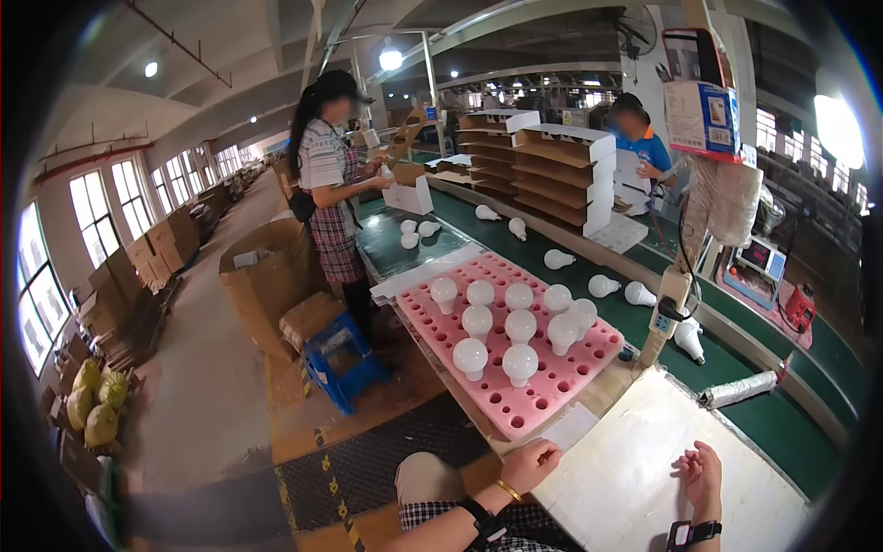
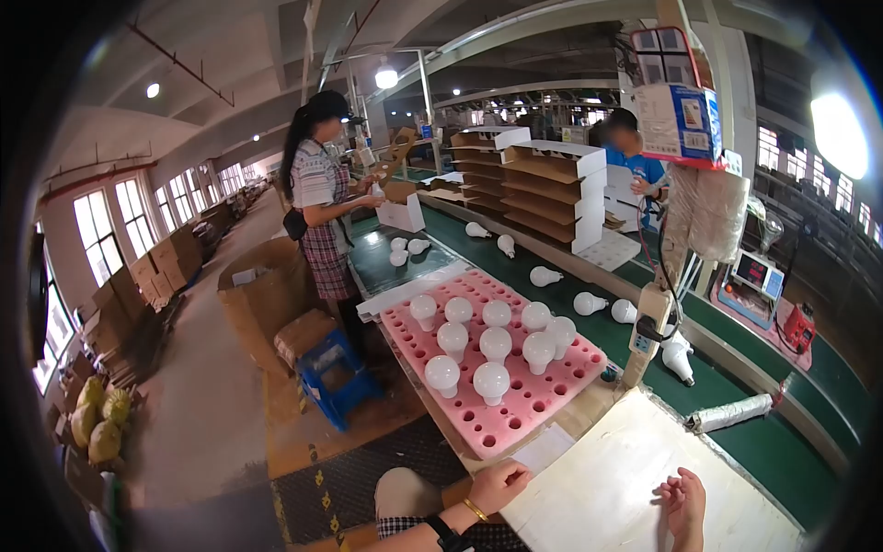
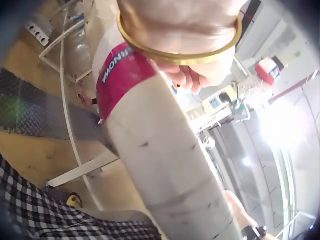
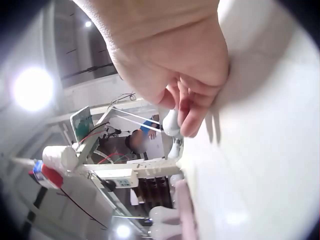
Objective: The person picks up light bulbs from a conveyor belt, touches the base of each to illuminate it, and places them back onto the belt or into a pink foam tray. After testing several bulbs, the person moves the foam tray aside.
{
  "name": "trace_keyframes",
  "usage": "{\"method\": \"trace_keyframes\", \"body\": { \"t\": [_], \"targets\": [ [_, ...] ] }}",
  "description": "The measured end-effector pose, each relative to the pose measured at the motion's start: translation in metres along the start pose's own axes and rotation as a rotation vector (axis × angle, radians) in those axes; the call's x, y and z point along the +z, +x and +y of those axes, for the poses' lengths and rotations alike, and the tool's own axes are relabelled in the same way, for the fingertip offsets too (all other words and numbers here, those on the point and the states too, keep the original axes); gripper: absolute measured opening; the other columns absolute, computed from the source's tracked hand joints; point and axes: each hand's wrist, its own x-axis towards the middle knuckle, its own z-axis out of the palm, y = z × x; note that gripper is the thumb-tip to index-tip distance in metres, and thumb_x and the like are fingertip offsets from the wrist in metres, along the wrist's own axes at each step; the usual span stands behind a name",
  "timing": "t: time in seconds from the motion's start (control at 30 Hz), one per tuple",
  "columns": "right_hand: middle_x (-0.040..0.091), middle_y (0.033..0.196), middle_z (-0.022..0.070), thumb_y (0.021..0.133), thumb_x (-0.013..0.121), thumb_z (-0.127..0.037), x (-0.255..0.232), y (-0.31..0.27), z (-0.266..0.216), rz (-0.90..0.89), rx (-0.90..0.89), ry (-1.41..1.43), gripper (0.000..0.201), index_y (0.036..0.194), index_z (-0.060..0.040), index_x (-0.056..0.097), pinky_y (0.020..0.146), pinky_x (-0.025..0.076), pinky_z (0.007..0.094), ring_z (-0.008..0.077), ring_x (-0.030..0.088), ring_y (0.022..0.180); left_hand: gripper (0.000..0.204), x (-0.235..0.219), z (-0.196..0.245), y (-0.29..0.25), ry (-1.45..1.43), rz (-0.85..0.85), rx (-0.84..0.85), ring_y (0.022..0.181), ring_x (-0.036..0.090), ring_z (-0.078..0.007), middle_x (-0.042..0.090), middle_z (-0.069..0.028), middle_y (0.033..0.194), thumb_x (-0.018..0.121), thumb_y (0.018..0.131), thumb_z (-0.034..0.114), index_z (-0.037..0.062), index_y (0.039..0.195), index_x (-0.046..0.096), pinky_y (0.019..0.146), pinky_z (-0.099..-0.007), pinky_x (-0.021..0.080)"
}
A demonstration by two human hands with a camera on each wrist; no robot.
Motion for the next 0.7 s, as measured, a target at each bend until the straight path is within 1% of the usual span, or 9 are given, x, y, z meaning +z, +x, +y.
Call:
{"method": "trace_keyframes", "body": {
  "t": [0.13,0.27,0.37,0.43,0.53,0.57,0.6,0.67,0.7],
  "targets": [
    [0.057,0.084,0.0072,0.094,0.05,-0.017,-0.004,0.01,0.007,-0.041,-0.055,-0.056,0.032,0.121,0.0005,0.047,0.063,0.052,0.023,0.0169,0.059,0.075,0.02,-0.035,-0.024,-0.004,-0.654,-0.23,-0.419,0.061,0.05,-0.0063,0.058,-0.0006,0.076,0.055,0.094,0.021,0.0037,0.087,0.063,0.055,-0.0206,0.042],
    [0.056,0.087,0.0071,0.095,0.05,-0.017,-0.008,0.007,0.008,-0.101,-0.113,-0.069,0.035,0.125,0.0012,0.045,0.067,0.051,0.0228,0.0164,0.058,0.079,0.022,-0.086,-0.058,-0.048,-0.864,-0.214,-0.58,0.06,0.046,-0.0061,0.055,0.0012,0.076,0.051,0.096,0.022,0.0032,0.089,0.062,0.054,-0.0177,0.037],
    [0.056,0.088,0.0067,0.096,0.049,-0.017,-0.013,0.012,0.011,-0.071,-0.132,-0.062,0.037,0.128,0.001,0.044,0.068,0.051,0.0232,0.0164,0.058,0.078,0.02,-0.101,-0.098,-0.089,-1.136,-0.125,-0.81,0.062,0.045,-0.0072,0.054,-0.0001,0.074,0.051,0.096,0.021,0.0035,0.093,0.06,0.055,-0.0184,0.037],
    [0.056,0.088,0.0063,0.096,0.049,-0.018,-0.009,0.005,0.009,-0.059,-0.12,-0.07,0.039,0.129,0.0008,0.042,0.067,0.051,0.0232,0.0153,0.057,0.078,0.02,-0.11,-0.102,-0.104,-1.424,0.324,-0.961,0.065,0.051,-0.0073,0.058,0.0003,0.077,0.054,0.095,0.023,0.0055,0.098,0.063,0.057,-0.0199,0.041],
    [0.056,0.092,0.0053,0.096,0.051,-0.019,-0.031,0.024,0.013,-0.197,-0.124,-0.174,0.041,0.131,-0.0007,0.043,0.075,0.052,0.0224,0.0127,0.057,0.084,0.018,-0.113,-0.126,-0.103,-1.155,0.191,-0.943,0.071,0.056,-0.0105,0.061,-0.0019,0.081,0.055,0.094,0.021,0.0063,0.102,0.063,0.063,-0.0239,0.047],
    [0.055,0.114,0.016,0.096,0.049,-0.033,0.018,-0.034,-0.004,-0.058,-0.125,-0.469,0.043,0.127,-0.0031,0.048,0.099,0.043,0.0396,0.026,0.054,0.103,0.019,-0.119,-0.12,-0.1,-1.007,0.133,-0.965,0.073,0.058,-0.0114,0.062,-0.0026,0.083,0.056,0.094,0.022,0.0073,0.102,0.064,0.065,-0.0251,0.049],
    [0.056,0.111,0.0159,0.096,0.048,-0.031,0.002,-0.014,-0.001,-0.073,-0.061,-0.398,0.04,0.122,0.0,0.049,0.097,0.044,0.0381,0.0256,0.055,0.102,0.019,-0.126,-0.117,-0.096,-1.01,0.16,-0.968,0.073,0.058,-0.0114,0.062,-0.0026,0.083,0.056,0.094,0.022,0.0073,0.102,0.064,0.065,-0.0251,0.049],
    [0.058,0.107,0.0161,0.097,0.046,-0.029,-0.006,-0.008,0.0,-0.103,-0.051,-0.325,0.039,0.117,0.0045,0.05,0.094,0.045,0.0354,0.025,0.055,0.101,0.022,-0.137,-0.115,-0.095,-0.096,0.0,-0.646,0.094,0.061,-0.0187,0.064,-0.0076,0.102,0.056,0.091,0.024,0.0099,0.104,0.067,0.082,-0.0326,0.05],
    [0.058,0.107,0.0161,0.097,0.046,-0.029,0.004,-0.017,-0.002,-0.116,-0.039,-0.339,0.039,0.117,0.0045,0.05,0.094,0.045,0.0354,0.025,0.055,0.101,0.022,-0.141,-0.114,-0.1,-0.098,0.016,-0.662,0.094,0.061,-0.0187,0.064,-0.0076,0.102,0.056,0.091,0.024,0.0099,0.104,0.067,0.082,-0.0326,0.05]
  ]
}}
